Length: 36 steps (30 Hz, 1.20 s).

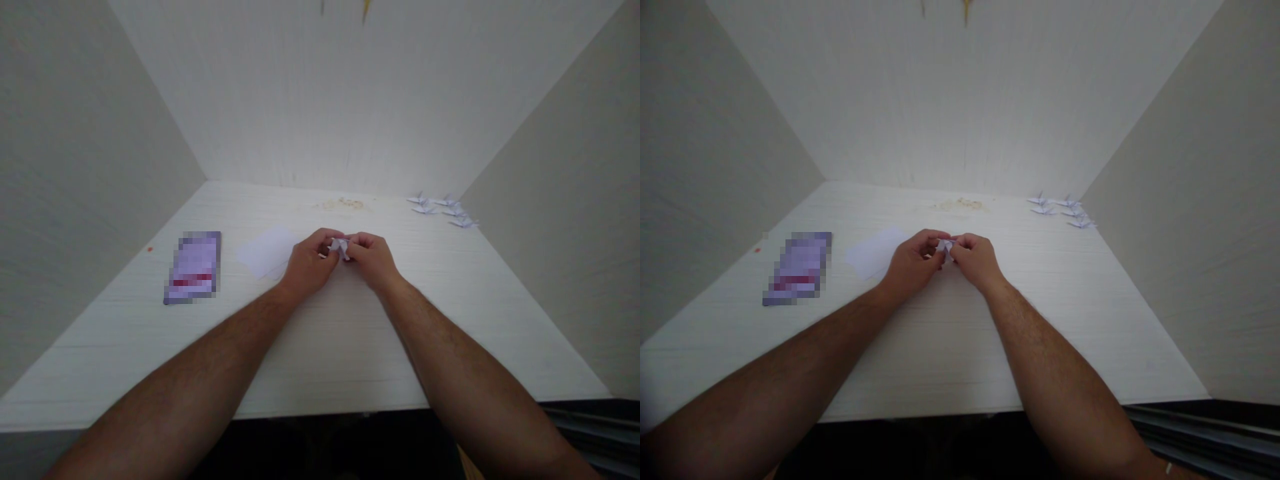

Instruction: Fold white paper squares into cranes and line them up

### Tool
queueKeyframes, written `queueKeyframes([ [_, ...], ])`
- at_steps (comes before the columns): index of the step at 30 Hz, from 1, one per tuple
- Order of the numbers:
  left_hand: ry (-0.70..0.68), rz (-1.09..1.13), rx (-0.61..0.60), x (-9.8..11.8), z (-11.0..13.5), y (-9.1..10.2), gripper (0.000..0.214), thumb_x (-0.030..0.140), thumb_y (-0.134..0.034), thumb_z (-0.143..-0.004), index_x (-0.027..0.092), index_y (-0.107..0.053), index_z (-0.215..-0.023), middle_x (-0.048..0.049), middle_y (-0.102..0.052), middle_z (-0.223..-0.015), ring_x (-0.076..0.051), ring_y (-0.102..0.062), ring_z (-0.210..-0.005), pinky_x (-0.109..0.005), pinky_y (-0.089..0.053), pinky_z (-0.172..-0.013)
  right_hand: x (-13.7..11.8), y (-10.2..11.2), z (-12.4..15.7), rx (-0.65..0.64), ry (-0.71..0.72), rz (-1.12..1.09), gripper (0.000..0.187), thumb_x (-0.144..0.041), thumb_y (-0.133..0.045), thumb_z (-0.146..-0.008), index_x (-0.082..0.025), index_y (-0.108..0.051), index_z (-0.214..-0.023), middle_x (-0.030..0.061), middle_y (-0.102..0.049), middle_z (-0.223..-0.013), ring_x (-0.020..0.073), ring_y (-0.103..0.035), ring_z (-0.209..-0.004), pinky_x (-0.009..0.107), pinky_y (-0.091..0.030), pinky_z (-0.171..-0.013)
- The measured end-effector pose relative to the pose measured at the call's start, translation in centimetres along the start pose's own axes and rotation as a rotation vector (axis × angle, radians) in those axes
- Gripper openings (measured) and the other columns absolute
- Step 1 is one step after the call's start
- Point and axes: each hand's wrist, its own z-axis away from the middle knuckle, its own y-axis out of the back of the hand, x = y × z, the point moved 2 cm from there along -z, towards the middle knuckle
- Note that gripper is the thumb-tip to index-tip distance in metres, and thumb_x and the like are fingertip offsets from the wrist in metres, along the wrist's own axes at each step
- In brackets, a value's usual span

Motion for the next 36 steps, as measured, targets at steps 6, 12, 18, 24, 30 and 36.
queueKeyframes([
  [6, -0.018, -0.193, 0.055, 0.4, 0.0, 0.3, 0.037, 0.013, -0.063, -0.077, 0.025, -0.072, -0.111, -0.0014, -0.073, -0.093, -0.011, -0.063, -0.070, -0.027, -0.054, -0.077, 0.1, 0.5, -0.1, 0.140, 0.055, 0.215, 0.012, -0.024, -0.058, -0.070, -0.020, -0.055, -0.059, 0.0045, -0.071, -0.080, 0.0176, -0.063, -0.072, 0.032, -0.047, -0.065],
  [12, 0.056, -0.225, 0.049, -0.2, -0.3, 0.1, 0.039, 0.015, -0.064, -0.076, 0.024, -0.071, -0.114, -0.0014, -0.072, -0.089, -0.010, -0.063, -0.066, -0.025, -0.055, -0.069, -1.2, 0.4, 1.0, 0.234, 0.229, 0.576, 0.008, -0.027, -0.054, -0.080, -0.021, -0.057, -0.076, 0.0003, -0.065, -0.071, 0.0139, -0.055, -0.063, 0.029, -0.041, -0.063],
  [18, 0.073, -0.114, 0.017, -0.2, -0.2, 0.0, 0.038, 0.020, -0.069, -0.076, 0.021, -0.070, -0.114, -0.0030, -0.073, -0.084, -0.010, -0.063, -0.061, -0.023, -0.053, -0.061, -1.2, 0.4, 1.0, 0.164, 0.235, 0.596, 0.013, -0.034, -0.061, -0.082, -0.021, -0.060, -0.079, -0.0024, -0.061, -0.065, 0.0122, -0.051, -0.058, 0.027, -0.036, -0.059],
  [24, 0.058, -0.062, -0.023, 0.1, -0.2, -0.1, 0.038, 0.017, -0.066, -0.076, 0.019, -0.065, -0.114, -0.0050, -0.075, -0.093, -0.014, -0.069, -0.075, -0.026, -0.055, -0.072, -0.9, 0.7, 0.8, 0.181, 0.249, 0.523, 0.015, -0.034, -0.061, -0.083, -0.021, -0.063, -0.076, -0.0020, -0.061, -0.063, 0.0119, -0.051, -0.056, 0.027, -0.036, -0.057],
  [30, 0.055, -0.023, -0.059, -0.2, 0.1, -0.5, 0.030, 0.027, -0.063, -0.083, 0.020, -0.064, -0.112, -0.0066, -0.076, -0.100, -0.019, -0.073, -0.087, -0.031, -0.057, -0.081, -1.1, 0.4, 1.1, 0.153, 0.243, 0.539, 0.013, -0.033, -0.062, -0.081, -0.021, -0.062, -0.075, -0.0024, -0.063, -0.064, 0.0123, -0.052, -0.058, 0.026, -0.035, -0.057],
  [36, -0.026, -0.161, -0.059, 0.3, 0.3, -0.4, 0.035, 0.014, -0.058, -0.080, 0.023, -0.066, -0.113, -0.0027, -0.076, -0.106, -0.018, -0.071, -0.096, -0.032, -0.055, -0.088, -1.4, 0.1, 1.1, 0.177, 0.238, 0.533, 0.009, -0.029, -0.061, -0.078, -0.022, -0.059, -0.073, -0.0039, -0.058, -0.062, 0.0122, -0.049, -0.058, 0.026, -0.033, -0.056],
])
